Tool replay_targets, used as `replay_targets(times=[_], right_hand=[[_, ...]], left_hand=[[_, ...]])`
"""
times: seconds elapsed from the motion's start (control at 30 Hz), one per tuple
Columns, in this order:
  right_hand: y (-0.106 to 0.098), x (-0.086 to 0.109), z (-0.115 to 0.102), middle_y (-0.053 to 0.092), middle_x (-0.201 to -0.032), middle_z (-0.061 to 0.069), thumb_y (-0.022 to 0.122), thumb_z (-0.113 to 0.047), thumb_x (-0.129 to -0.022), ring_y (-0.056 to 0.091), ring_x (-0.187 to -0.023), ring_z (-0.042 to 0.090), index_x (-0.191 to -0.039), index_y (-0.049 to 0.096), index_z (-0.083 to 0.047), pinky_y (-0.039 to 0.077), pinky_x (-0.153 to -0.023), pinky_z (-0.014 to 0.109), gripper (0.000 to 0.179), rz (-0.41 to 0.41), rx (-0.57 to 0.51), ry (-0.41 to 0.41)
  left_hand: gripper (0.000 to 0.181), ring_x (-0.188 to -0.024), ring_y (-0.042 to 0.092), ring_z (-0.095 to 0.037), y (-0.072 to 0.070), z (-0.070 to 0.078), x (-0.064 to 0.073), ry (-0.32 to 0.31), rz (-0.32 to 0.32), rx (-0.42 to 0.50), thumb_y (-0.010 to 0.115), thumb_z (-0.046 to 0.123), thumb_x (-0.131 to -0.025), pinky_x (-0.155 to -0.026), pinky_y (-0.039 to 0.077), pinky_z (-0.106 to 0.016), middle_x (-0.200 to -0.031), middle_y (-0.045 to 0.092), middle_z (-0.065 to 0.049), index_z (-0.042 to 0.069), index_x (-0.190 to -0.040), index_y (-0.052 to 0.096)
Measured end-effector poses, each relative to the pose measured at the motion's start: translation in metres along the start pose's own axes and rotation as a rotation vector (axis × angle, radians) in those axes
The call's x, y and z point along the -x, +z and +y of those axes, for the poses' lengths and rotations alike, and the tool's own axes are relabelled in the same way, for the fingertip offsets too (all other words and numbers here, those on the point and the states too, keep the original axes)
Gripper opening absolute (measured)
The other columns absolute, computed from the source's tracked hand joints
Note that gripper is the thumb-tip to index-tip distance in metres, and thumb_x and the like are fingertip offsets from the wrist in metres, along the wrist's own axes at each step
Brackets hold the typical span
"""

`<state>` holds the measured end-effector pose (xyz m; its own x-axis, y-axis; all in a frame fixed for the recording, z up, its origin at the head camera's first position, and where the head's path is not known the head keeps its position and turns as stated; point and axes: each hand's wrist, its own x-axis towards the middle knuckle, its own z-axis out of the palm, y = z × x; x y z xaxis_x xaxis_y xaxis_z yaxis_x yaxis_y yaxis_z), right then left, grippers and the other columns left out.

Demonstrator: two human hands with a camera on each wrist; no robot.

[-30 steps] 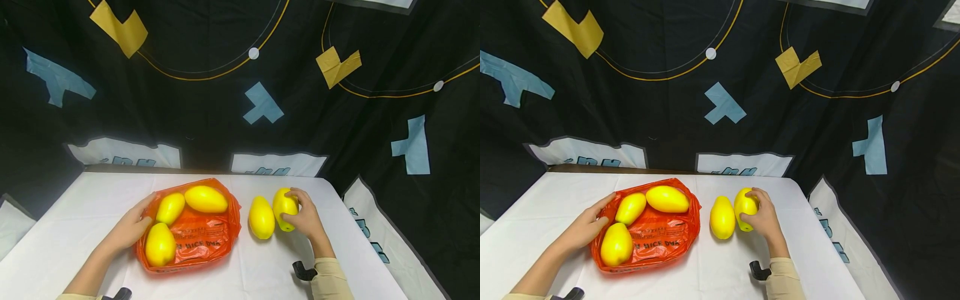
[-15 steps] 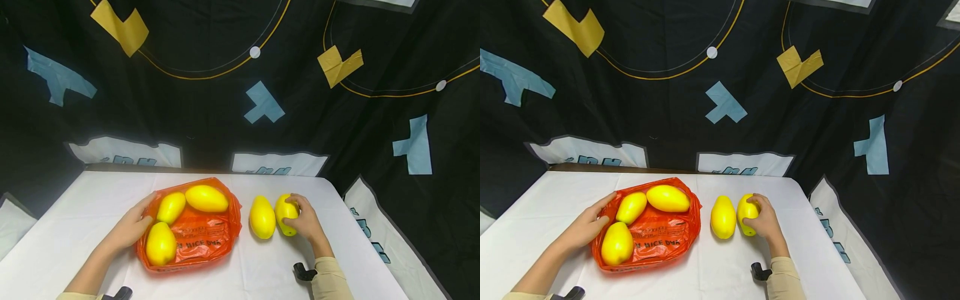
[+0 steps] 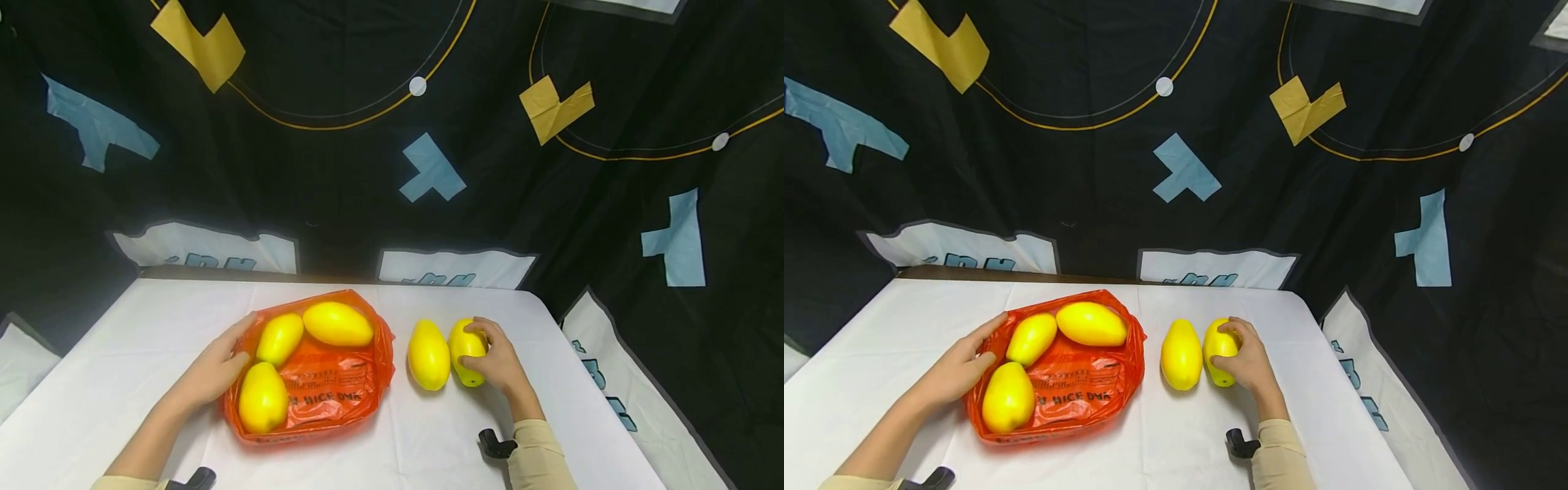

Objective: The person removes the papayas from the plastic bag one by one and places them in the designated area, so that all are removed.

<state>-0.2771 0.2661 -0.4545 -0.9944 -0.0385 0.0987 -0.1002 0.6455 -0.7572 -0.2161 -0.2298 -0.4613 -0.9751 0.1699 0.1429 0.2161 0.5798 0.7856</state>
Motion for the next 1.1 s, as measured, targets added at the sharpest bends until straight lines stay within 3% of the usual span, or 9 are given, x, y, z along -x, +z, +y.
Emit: replay_targets(times=[0.4,0.87,1.1], right_hand=[[-0.004,-0.002,-0.004,0.034,-0.153,0.005,0.080,-0.020,-0.073,0.028,-0.140,0.034,-0.126,0.058,-0.019,0.028,-0.111,0.060,0.057,0.013,0.037,-0.012],[-0.013,-0.002,-0.025,0.032,-0.155,0.006,0.075,-0.026,-0.080,0.026,-0.142,0.033,-0.135,0.053,-0.021,0.025,-0.111,0.064,0.059,0.032,0.076,-0.061],[-0.014,-0.002,-0.055,0.032,-0.155,-0.001,0.076,-0.029,-0.079,0.029,-0.141,0.027,-0.136,0.053,-0.027,0.030,-0.110,0.061,0.062,0.042,0.038,-0.181]], left_hand=[[0.067,-0.143,0.015,-0.046,0.000,0.001,-0.001,-0.018,-0.015,0.004,0.046,0.006,-0.097,-0.109,0.019,-0.068,-0.159,0.017,-0.022,0.008,-0.157,0.015],[0.066,-0.143,0.015,-0.046,-0.001,0.003,-0.001,-0.023,-0.026,0.010,0.045,0.006,-0.097,-0.109,0.019,-0.068,-0.159,0.016,-0.022,0.008,-0.157,0.016],[0.066,-0.143,0.015,-0.047,0.000,0.005,-0.001,-0.027,-0.022,0.009,0.045,0.006,-0.097,-0.108,0.020,-0.069,-0.158,0.017,-0.023,0.008,-0.156,0.016]])
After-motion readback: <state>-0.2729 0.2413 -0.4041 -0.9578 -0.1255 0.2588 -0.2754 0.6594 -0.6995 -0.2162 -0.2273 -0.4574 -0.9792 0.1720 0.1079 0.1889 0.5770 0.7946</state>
